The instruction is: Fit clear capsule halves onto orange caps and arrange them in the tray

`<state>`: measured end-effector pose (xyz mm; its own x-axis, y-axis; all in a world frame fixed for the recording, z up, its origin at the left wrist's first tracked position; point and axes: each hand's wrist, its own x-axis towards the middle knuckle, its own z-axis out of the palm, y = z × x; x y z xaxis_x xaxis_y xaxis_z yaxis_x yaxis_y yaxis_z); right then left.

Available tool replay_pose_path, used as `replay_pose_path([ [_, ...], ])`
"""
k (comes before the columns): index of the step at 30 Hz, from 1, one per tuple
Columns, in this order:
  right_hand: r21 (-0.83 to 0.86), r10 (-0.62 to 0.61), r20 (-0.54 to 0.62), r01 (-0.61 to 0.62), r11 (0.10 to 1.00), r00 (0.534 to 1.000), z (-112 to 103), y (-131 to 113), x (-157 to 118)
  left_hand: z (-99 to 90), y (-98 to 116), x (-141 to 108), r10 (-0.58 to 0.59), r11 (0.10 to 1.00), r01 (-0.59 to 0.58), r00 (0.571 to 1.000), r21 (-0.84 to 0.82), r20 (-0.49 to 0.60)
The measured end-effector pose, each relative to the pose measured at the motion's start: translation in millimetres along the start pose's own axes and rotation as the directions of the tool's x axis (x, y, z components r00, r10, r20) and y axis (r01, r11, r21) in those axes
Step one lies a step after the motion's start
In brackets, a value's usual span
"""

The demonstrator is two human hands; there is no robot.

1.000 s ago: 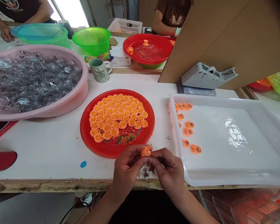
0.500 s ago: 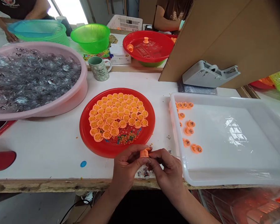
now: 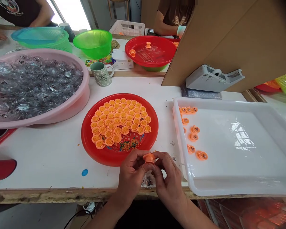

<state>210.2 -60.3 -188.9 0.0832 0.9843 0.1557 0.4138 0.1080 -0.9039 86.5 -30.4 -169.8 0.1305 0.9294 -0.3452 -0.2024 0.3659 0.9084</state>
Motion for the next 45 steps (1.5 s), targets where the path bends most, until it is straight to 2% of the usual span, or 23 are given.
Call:
replay_pose_path([
  [3, 0.081, 0.148, 0.04, -0.151, 0.985, 0.988, -7.9, -1.0, 3.4, 3.0, 7.9, 10.5, -0.023, 0.996, 0.013, 0.993, 0.089, 0.117],
  [4, 0.124, 0.205, 0.067, -0.212, 0.969, 0.976, -14.2, 0.2, 7.8, 1.9, 10.4, 18.1, -0.006, 0.987, -0.018, 0.99, 0.162, 0.142],
  [6, 0.208, 0.292, 0.081, -0.303, 0.93, 0.953, -35.5, 8.5, 24.1, -3.5, 13.9, 39.7, 0.113, 0.915, -0.15, 0.986, 0.376, 0.12],
  [7, 0.233, 0.322, 0.049, -0.324, 0.917, 0.946, -51.1, 16.4, 36.4, -7.3, 14.6, 53.0, 0.21, 0.836, -0.225, 0.974, 0.501, 0.087],
  [9, 0.232, 0.374, -0.114, -0.341, 0.911, 0.92, -91.5, 39.3, 68.1, -15.4, 14.0, 80.4, 0.373, 0.612, -0.283, 0.927, 0.738, 0.046],
  [10, 0.205, 0.405, -0.207, -0.365, 0.908, 0.891, -114.3, 53.6, 86.1, -19.1, 13.0, 92.7, 0.406, 0.494, -0.277, 0.912, 0.824, 0.063],
  [11, 0.186, 0.439, -0.331, -0.398, 0.898, 0.835, -136.9, 68.7, 104.4, -22.3, 11.7, 102.9, 0.415, 0.392, -0.268, 0.905, 0.88, 0.091],
  [12, 0.183, 0.45, -0.388, -0.411, 0.893, 0.804, -157.7, 84.1, 122.0, -25.0, 10.2, 110.8, 0.408, 0.309, -0.26, 0.905, 0.915, 0.12],
  [14, 0.179, 0.477, -0.425, -0.445, 0.877, 0.769, -189.1, 112.8, 152.7, -28.3, 6.5, 119.8, 0.386, 0.202, -0.253, 0.909, 0.946, 0.16],
  [17, 0.158, 0.502, -0.417, -0.483, 0.861, 0.758, -205.5, 144.1, 182.8, -29.0, -1.0, 123.2, 0.385, 0.127, -0.233, 0.907, 0.964, 0.169],
  [21, 0.115, 0.507, -0.408, -0.508, 0.854, 0.76, -196.7, 163.1, 202.3, -25.5, -10.3, 124.5, 0.401, 0.106, -0.245, 0.897, 0.964, 0.184],
  [24, 0.08, 0.491, -0.413, -0.507, 0.858, 0.767, -193.0, 160.5, 209.0, -22.2, -9.5, 120.9, 0.407, 0.1, -0.252, 0.893, 0.963, 0.191],
  [27, 0.045, 0.458, -0.437, -0.49, 0.871, 0.774, -191.2, 133.6, 198.5, -20.3, 1.0, 107.0, 0.409, 0.133, -0.241, 0.897, 0.961, 0.168],
  [29, -0.031, 0.383, -0.421, -0.435, 0.9, 0.822, -181.0, 101.0, 173.6, -20.8, 10.6, 93.1, 0.375, 0.2, -0.218, 0.918, 0.955, 0.131],
  [30, -0.114, 0.301, -0.377, -0.366, 0.924, 0.876, -171.1, 82.2, 155.2, -21.9, 14.9, 85.7, 0.343, 0.257, -0.196, 0.934, 0.946, 0.1],
  [32, -0.252, 0.17, -0.128, -0.198, 0.947, 0.977, -140.4, 46.6, 110.5, -25.7, 20.6, 72.1, 0.243, 0.399, -0.115, 0.97, 0.91, 0.016],
  [33, -0.258, 0.114, 0.005, -0.109, 0.96, 0.993, -120.7, 32.7, 86.9, -28.4, 21.7, 66.2, 0.183, 0.466, -0.062, 0.983, 0.883, -0.028],
  [35, -0.214, -0.033, 0.201, 0.076, 0.974, 0.979, -77.7, 17.9, 44.5, -34.7, 20.7, 56.9, 0.075, 0.571, 0.027, 0.994, 0.82, -0.085],
  [36, -0.229, -0.058, 0.265, 0.121, 0.966, 0.962, -57.3, 17.3, 28.2, -38.0, 19.3, 53.3, 0.043, 0.613, 0.045, 0.995, 0.789, -0.09],
  [38, -0.307, -0.046, 0.298, 0.142, 0.941, 0.953, -24.9, 26.5, 7.6, -44.1, 16.5, 47.3, 0.038, 0.682, 0.022, 0.997, 0.731, -0.065],
  [40, -0.358, -0.017, 0.281, 0.122, 0.926, 0.96, -7.0, 42.0, -0.1, -48.9, 15.6, 41.9, 0.041, 0.728, 0.001, 0.998, 0.685, -0.045],
  [42, -0.343, -0.009, 0.263, 0.102, 0.934, 0.965, -2.3, 55.4, -1.7, -52.1, 17.0, 36.5, -0.012, 0.775, 0.052, 0.998, 0.63, -0.067],
  [45, -0.276, 0.009, 0.233, 0.057, 0.96, 0.972, -8.2, 63.5, -3.9, -55.3, 19.6, 28.6, -0.133, 0.874, 0.167, 0.986, 0.457, -0.105],
])
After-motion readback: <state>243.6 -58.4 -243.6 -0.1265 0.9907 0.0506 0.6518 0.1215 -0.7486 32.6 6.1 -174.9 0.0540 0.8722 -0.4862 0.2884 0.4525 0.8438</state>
